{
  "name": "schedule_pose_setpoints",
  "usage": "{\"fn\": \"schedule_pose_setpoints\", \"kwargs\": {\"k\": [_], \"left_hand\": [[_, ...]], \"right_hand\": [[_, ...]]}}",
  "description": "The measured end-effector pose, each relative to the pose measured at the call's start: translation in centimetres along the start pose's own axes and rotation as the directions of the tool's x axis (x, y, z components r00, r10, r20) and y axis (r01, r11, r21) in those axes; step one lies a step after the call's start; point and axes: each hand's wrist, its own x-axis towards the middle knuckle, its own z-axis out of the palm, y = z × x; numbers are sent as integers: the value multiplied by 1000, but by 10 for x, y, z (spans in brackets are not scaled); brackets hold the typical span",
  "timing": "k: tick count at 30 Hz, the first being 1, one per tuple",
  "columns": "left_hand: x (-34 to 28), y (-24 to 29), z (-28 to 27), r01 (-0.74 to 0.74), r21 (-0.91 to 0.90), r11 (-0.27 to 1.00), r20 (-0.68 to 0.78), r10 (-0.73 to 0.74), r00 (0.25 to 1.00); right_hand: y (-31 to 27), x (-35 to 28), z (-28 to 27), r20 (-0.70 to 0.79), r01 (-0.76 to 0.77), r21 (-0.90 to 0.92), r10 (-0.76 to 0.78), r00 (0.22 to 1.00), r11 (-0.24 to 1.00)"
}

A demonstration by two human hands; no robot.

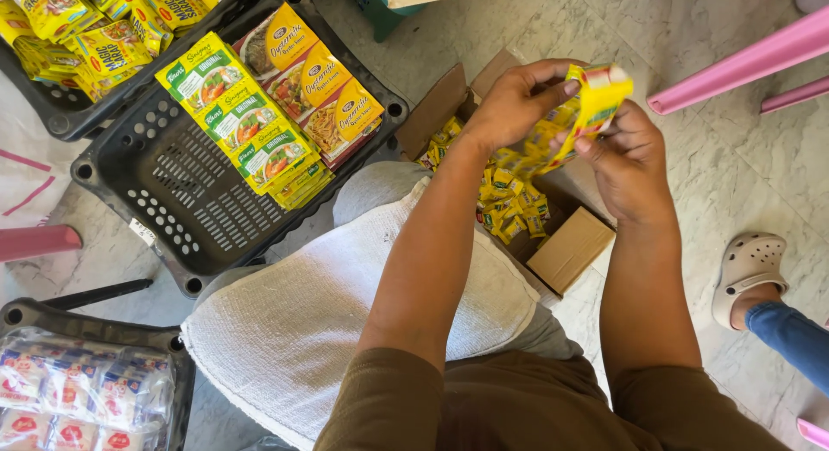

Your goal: Sorting small seasoning packets into a plastic crate with other grocery items.

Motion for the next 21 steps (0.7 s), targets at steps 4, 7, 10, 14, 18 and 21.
{"fn": "schedule_pose_setpoints", "kwargs": {"k": [4, 7, 10, 14, 18, 21], "left_hand": [[-3, 7, -1, 22, 39, 999, -19, -21, 1000], [-2, 4, -1, 21, -57, 998, -25, -22, 999], [-5, 6, 2, -33, 50, 998, -40, 35, 999], [-9, 24, 1, 93, -11, 996, -34, -94, 995], [-9, 24, 0, 141, 50, 989, -28, -139, 990], [-7, 7, 3, 120, -111, 987, 79, -111, 991]], "right_hand": [[19, -4, -15, -34, -39, -33, 38, 999, 999], [19, 0, -8, -120, -24, -7, 23, 993, 1000], [13, 7, 0, -211, 65, 40, -56, 976, 997], [25, 18, -19, -363, 181, 33, -157, 918, 983], [28, 22, -28, -437, 259, 93, -194, 878, 961], [14, 30, -11, -445, 274, 81, -211, 870, 958]]}}
